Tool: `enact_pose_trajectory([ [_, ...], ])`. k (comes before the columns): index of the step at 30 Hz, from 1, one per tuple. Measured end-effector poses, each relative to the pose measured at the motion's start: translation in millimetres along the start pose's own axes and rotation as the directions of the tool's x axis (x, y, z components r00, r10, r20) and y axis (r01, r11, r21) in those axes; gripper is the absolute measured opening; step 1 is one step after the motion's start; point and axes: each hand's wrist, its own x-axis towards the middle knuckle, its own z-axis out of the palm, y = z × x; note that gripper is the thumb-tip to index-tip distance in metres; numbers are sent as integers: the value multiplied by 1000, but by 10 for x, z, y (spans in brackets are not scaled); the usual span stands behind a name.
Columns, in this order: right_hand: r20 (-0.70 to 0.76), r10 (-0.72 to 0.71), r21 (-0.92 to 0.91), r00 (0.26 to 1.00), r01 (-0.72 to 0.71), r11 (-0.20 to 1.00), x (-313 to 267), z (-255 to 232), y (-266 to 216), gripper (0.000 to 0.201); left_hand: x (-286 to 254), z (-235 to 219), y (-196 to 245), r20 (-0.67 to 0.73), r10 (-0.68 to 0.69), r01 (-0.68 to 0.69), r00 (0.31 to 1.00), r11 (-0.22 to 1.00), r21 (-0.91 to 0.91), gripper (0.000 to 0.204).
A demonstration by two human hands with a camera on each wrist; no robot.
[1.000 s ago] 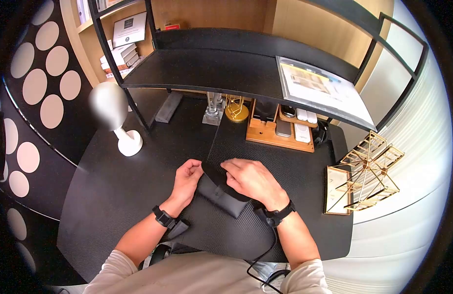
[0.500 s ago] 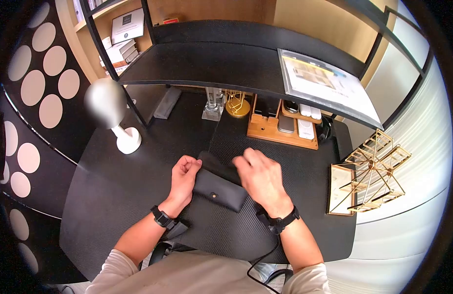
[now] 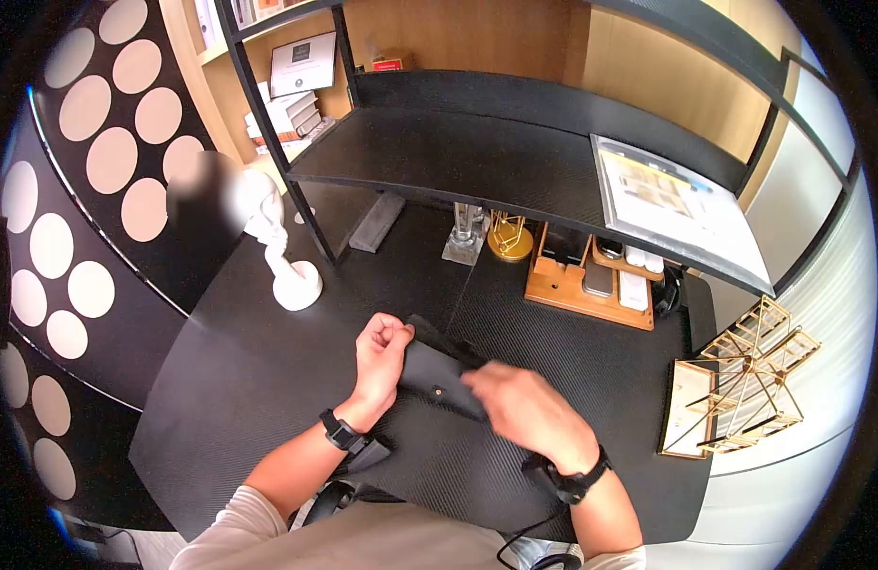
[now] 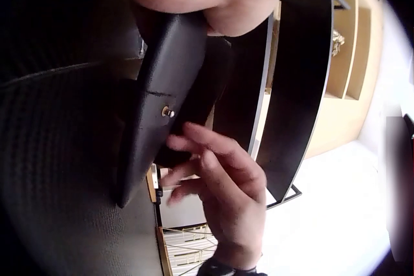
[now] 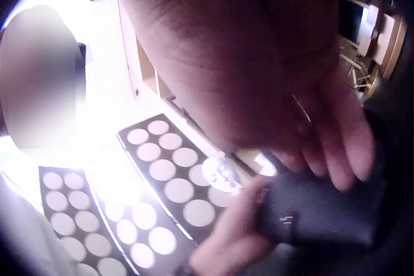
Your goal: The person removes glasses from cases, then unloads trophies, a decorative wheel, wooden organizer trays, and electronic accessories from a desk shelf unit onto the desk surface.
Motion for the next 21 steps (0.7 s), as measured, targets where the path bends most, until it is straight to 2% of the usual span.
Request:
enact_pose_trajectory([
  [1,-143,83,-127,986,-101,987,5,29,36,25,-20,10,22,45,10,-10,999,1000,16,17],
  [2,-198,115,-269,974,-167,949,32,5,74,22,-45,30,47,91,18,-21,996,999,29,17],
  [3,-202,115,-273,973,-169,947,7,-11,151,22,-78,51,82,96,20,-22,995,999,26,17],
  [5,135,114,-182,984,-89,979,-40,-54,330,21,-143,84,181,247,117,-150,962,981,119,16],
  [7,408,119,57,905,-156,986,-40,-64,309,18,-181,85,195,287,135,-182,948,973,142,16],
  [9,501,94,137,860,-186,973,-55,-9,292,24,-194,70,172,345,150,-234,927,948,216,16],
  [10,499,92,139,862,-185,973,-59,18,290,24,-221,83,212,374,158,-256,914,939,228,15],
  [12,522,194,143,831,-310,940,-49,65,283,29,-222,99,207,376,151,-252,914,939,235,15],
  [13,524,187,148,831,-305,941,-41,64,271,29,-218,89,205,380,142,-246,914,939,241,15],
  [15,377,149,140,914,-215,967,-36,2,258,28,-124,19,170,367,151,-256,918,932,258,15],
  [16,212,117,150,970,-151,977,-44,-36,273,23,-32,-36,181,340,175,-280,924,915,292,15],
  [17,111,131,12,985,-133,991,-23,-144,210,18,42,-67,280,312,199,-301,929,896,325,16],
  [19,-62,131,21,989,-130,991,-6,-317,134,12,189,-271,502,245,280,-372,928,716,591,21],
  [21,-158,159,-19,975,-164,986,-11,-423,79,8,414,-565,570,193,361,-400,913,691,602,18],
])
